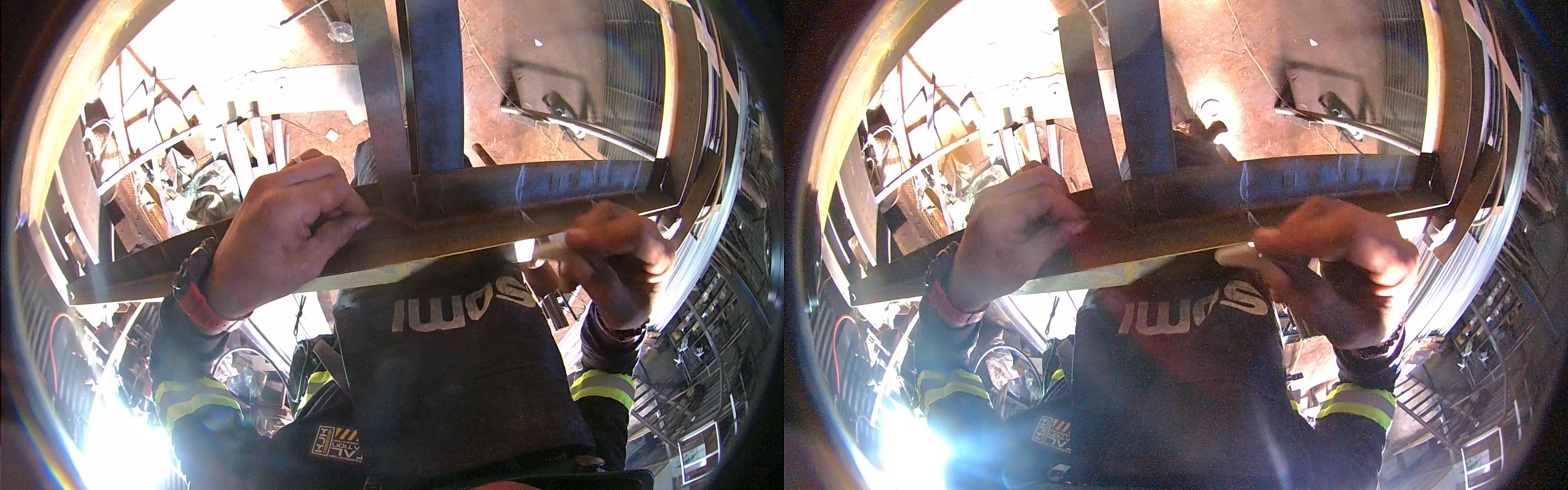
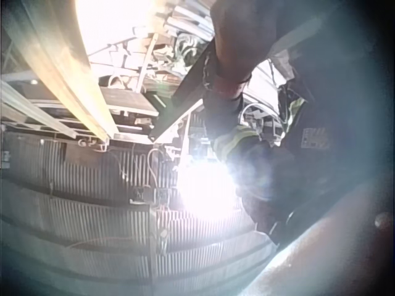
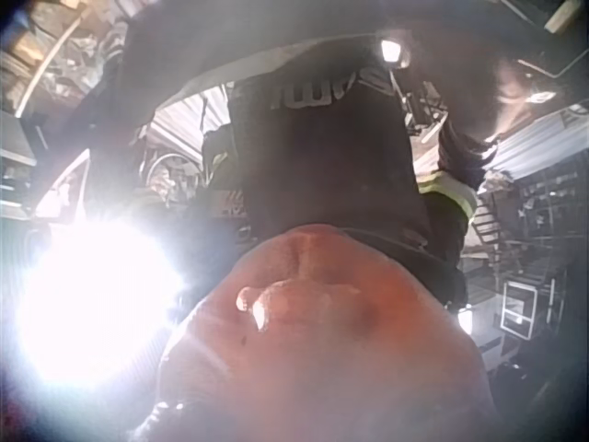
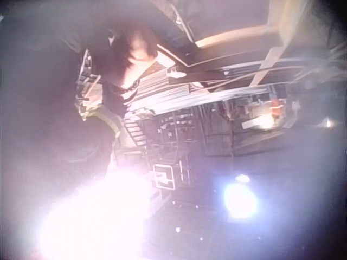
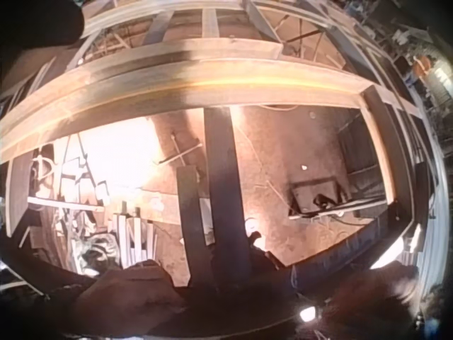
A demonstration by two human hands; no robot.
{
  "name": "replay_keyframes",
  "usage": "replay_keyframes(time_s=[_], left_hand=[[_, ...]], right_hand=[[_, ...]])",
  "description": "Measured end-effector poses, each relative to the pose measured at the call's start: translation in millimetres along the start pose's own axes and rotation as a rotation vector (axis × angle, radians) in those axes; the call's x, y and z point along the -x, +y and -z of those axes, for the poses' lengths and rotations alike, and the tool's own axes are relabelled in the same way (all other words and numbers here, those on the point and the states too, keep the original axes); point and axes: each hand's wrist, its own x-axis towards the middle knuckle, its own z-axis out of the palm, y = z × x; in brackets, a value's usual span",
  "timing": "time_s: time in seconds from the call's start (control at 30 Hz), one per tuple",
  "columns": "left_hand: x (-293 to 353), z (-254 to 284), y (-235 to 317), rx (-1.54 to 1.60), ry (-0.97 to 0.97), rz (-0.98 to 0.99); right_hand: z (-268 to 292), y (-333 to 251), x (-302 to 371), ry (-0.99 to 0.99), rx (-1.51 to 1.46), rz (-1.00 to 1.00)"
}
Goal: The person measures a metal frame structure using a tape measure and a marker. They repeatedly extend the tape measure across different sections of the frame, mark the metal with the marker, and reposition the tape to measure adjacent areas.
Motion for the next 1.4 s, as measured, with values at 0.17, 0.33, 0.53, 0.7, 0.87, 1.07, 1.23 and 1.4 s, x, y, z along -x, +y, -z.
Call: replay_keyframes(time_s=[0.17, 0.33, 0.53, 0.7, 0.87, 1.07, 1.23, 1.4], left_hand=[[2, 0, -1, -0.03, -0.021, 0.044], [2, 1, -1, -0.065, -0.02, 0.032], [3, -1, 0, -0.078, -0.004, 0.039], [3, -1, 0, -0.027, -0.004, 0.042], [4, -1, -1, -0.045, 0.009, 0.02], [5, -1, -3, -0.077, 0.006, 0.0], [4, 1, -2, -0.044, -0.009, 0.038], [3, 1, -5, -0.054, -0.002, -0.002]], right_hand=[[-22, -9, -33, -0.105, 0.101, -0.249], [-41, -4, -75, -0.326, 0.344, -0.439], [-59, 5, -91, -0.493, 0.457, -0.401], [-65, 5, -95, -0.573, 0.503, -0.465], [-47, -6, -117, -0.772, 0.222, -0.645], [-42, -17, -107, -0.569, 0.312, -0.523], [-59, 0, -96, -0.55, 0.379, -0.554], [-65, 12, -85, -0.475, 0.361, -0.418]])
